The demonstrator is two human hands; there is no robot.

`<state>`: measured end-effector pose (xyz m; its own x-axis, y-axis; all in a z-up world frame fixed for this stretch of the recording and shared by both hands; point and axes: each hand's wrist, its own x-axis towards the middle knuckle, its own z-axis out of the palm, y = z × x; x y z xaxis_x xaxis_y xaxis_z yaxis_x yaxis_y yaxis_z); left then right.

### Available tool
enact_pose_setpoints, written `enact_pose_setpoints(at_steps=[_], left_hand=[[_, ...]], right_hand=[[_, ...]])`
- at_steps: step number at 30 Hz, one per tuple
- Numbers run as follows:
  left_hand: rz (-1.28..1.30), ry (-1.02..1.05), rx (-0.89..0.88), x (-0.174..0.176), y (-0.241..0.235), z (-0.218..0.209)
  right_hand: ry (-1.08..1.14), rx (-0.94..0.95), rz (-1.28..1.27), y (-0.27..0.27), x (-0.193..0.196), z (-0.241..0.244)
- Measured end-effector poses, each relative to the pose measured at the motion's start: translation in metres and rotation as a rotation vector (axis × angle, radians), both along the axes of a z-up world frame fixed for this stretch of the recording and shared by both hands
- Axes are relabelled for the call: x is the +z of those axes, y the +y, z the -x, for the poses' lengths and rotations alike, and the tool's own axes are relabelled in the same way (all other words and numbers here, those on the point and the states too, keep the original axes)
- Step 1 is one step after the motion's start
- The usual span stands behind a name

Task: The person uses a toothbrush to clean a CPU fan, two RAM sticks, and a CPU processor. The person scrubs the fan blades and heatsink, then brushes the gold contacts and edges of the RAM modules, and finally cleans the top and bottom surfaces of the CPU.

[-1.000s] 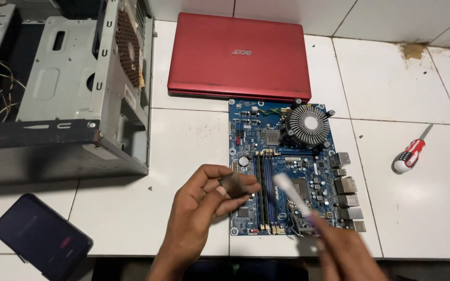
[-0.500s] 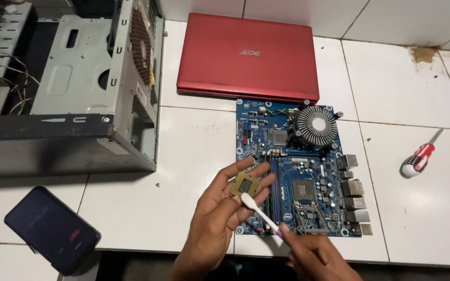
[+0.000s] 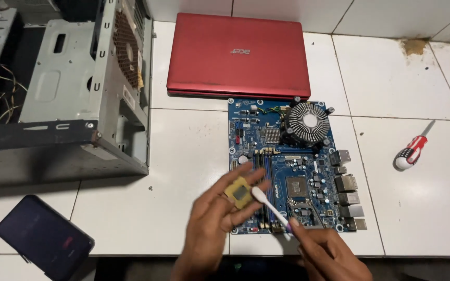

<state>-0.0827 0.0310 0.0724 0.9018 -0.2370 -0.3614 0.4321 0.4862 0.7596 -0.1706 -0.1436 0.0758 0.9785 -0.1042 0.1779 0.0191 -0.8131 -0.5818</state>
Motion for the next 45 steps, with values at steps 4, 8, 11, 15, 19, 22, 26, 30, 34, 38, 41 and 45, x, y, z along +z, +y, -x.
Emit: enact_pose_setpoints(at_steps=[4, 8, 11, 15, 19, 22, 26, 30, 34, 38, 41, 45], left_hand=[[0.035, -0.167, -0.092, -0.006, -0.011, 0.01], [-0.002, -0.139, 0.009, 0.0, -0.005, 0.001], [-0.059, -0.191, -0.06, -0.003, -0.004, 0.002], [0.012, -0.109, -0.045, -0.003, -0.005, 0.0], [0.073, -0.146, -0.022, -0.001, -0.006, 0.001], [0.154, -0.133, 0.038, -0.006, -0.001, -0.003], [0.093, -0.134, -0.087, -0.004, -0.012, 0.005], [0.018, -0.129, -0.013, -0.001, -0.006, -0.001], [0.1, -0.111, -0.067, 0.002, -0.013, 0.007], [0.147, -0.058, 0.04, 0.008, -0.009, -0.003], [0.088, 0.113, -0.053, 0.013, -0.017, 0.0], [0.209, 0.026, 0.042, 0.0, -0.016, -0.004]], right_hand=[[-0.186, -0.069, -0.117, 0.019, -0.006, -0.005], [0.032, -0.102, -0.149, 0.004, -0.008, -0.004], [-0.161, -0.055, -0.052, 0.005, -0.018, -0.005], [0.603, -0.502, -0.586, -0.024, -0.045, -0.025], [0.57, -0.336, -0.579, -0.024, -0.04, -0.026], [0.235, -0.254, -0.31, -0.006, -0.025, -0.022], [-0.082, -0.19, -0.034, 0.012, -0.008, -0.014], [0.153, -0.363, -0.313, 0.006, -0.001, -0.012], [-0.093, -0.509, -0.517, 0.028, -0.016, -0.016], [0.468, -0.484, -0.449, -0.009, 0.001, -0.009], [-0.258, 0.018, -0.014, -0.018, -0.013, 0.0], [-0.062, -0.013, -0.069, -0.033, -0.016, -0.001]])
